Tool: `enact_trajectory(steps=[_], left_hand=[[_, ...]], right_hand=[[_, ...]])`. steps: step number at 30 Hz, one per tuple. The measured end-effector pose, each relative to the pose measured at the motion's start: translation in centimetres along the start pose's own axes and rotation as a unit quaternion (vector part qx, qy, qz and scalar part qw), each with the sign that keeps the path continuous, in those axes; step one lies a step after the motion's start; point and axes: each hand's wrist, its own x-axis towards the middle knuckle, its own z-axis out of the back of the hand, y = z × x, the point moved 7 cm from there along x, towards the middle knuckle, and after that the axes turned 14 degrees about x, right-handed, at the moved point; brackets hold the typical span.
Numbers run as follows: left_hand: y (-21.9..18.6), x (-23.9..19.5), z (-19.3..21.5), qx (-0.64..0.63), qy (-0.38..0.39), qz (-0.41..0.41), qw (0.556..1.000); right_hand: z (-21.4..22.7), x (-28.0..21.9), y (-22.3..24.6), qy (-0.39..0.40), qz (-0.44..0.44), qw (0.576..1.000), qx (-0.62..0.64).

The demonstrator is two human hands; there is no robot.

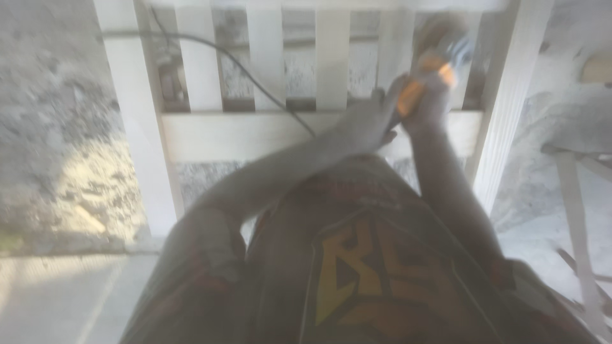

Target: The person uses an electric sander to smooth the surfaces of a white wooden structure, moving the tool across horizontal and vertical slats. The person repositions the structure and continues sanding different sections.

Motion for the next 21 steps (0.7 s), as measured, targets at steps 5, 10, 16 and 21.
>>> enact_trajectory(steps=[5,10,16,21], left_hand=[[8.7,-10.2,0.6,0.018,0.104,-0.009,0.994],[23.7,-25.3,0.8,0.197,0.301,0.313,0.879],[27.9,-44.3,8.8,0.370,-0.248,0.502,0.741],[29.5,-49.7,1.5,0.161,-0.204,0.683,0.682]], right_hand=[[-5.3,-1.7,5.5,0.192,-0.014,0.977,-0.094],[-8.7,-4.5,10.1,0.242,-0.036,0.932,-0.268],[-9.5,-2.5,4.3,0.284,-0.065,0.813,-0.505],[-10.8,0.4,-7.5,0.219,-0.101,0.696,-0.677]])
